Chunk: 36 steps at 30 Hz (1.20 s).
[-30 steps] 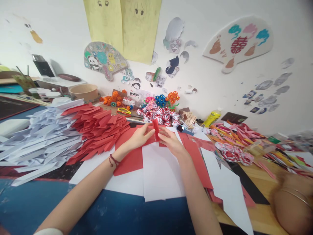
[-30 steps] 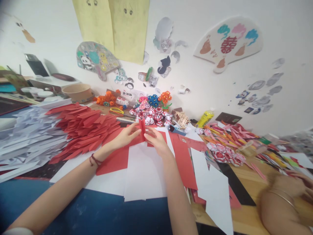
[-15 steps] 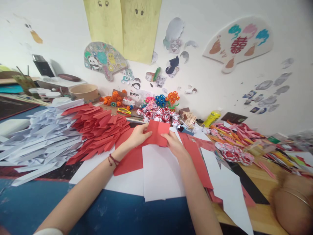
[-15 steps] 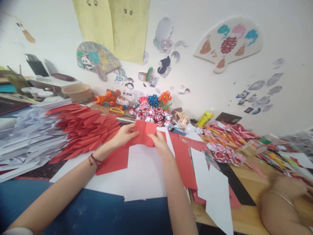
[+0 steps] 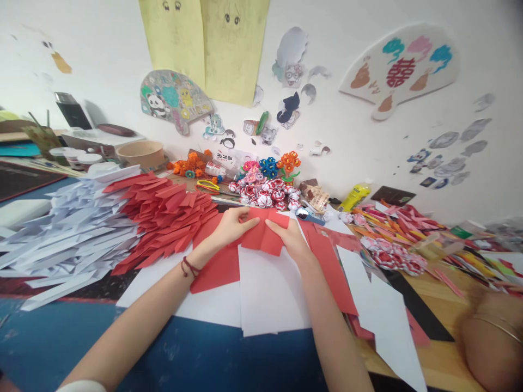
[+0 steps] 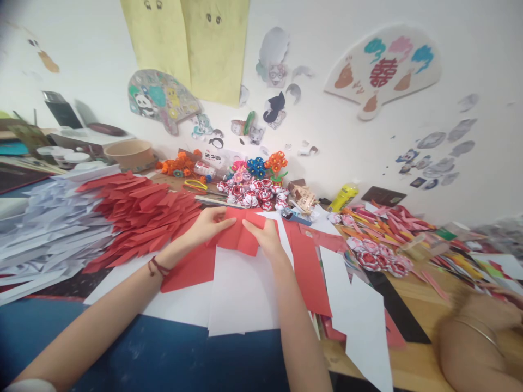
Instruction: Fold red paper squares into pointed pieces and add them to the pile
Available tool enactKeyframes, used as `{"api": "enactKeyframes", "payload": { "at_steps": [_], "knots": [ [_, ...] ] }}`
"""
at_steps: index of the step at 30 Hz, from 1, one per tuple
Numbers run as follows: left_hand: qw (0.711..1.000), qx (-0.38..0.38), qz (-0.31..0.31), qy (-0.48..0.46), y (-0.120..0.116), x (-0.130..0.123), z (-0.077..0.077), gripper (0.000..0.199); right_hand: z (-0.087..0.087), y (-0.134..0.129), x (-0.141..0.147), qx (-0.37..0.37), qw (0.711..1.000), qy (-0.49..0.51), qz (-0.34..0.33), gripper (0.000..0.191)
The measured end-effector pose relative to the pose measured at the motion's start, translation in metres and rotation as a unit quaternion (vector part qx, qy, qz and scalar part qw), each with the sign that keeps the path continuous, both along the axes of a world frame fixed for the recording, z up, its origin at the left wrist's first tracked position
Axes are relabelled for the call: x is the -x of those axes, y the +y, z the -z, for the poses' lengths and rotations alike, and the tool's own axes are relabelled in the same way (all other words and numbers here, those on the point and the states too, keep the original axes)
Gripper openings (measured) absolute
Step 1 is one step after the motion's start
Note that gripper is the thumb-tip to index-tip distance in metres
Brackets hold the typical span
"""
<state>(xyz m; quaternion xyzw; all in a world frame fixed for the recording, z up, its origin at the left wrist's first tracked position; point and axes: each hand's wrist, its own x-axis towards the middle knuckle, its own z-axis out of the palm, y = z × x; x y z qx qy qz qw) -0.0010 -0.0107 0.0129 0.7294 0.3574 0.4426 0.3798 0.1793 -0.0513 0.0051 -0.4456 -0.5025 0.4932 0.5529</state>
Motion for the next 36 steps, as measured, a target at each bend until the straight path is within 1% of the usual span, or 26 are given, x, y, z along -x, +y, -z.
{"api": "enactKeyframes", "payload": {
  "at_steps": [2,4,7,10,13,17,20,25,31,36],
  "knots": [
    [1.0,0.005,-0.005,-0.007,-0.0007,-0.0002,-0.0008,0.034,-0.0022,-0.0022,0.0006,-0.005,1.0,-0.006,-0.029,0.038],
    [1.0,0.023,0.002,-0.016,-0.0014,0.0002,-0.0021,0.034,-0.0036,-0.003,0.0005,-0.008,0.999,-0.014,-0.044,0.039],
    [0.997,0.06,0.024,-0.03,-0.0025,0.0018,-0.0047,0.032,-0.0035,-0.0006,-0.0017,-0.035,0.998,-0.049,-0.017,0.037],
    [0.996,0.073,0.032,-0.044,-0.0039,0.0019,-0.0072,0.032,-0.0021,0.0028,-0.0044,-0.063,0.995,-0.083,0.006,0.032],
    [0.996,0.067,0.036,-0.052,-0.0049,0.0007,-0.0086,0.033,-0.0014,0.0031,-0.0051,-0.056,0.995,-0.081,0.003,0.031],
    [0.997,0.052,0.049,-0.032,-0.004,0.0007,-0.0081,0.029,-0.0021,0.0006,-0.0047,-0.037,0.995,-0.09,-0.033,0.029],
    [0.997,0.038,0.059,-0.016,-0.0021,0.0018,-0.0065,0.027,-0.0031,0.0001,-0.0052,-0.045,0.992,-0.112,-0.047,0.027],
    [0.998,0.004,0.069,-0.005,-0.0005,0.0019,-0.0051,0.025,-0.0054,0.0001,-0.0059,-0.059,0.986,-0.146,-0.046,0.028],
    [0.997,-0.015,0.078,0.008,0.0003,0.0014,-0.0036,0.022,-0.0069,-0.0015,-0.006,-0.066,0.983,-0.154,-0.069,0.026],
    [0.995,-0.03,0.089,0.024,-0.0023,0.0008,-0.0046,0.022,-0.0042,0.0001,-0.0059,-0.08,0.982,-0.153,-0.076,0.02]
  ]
}}
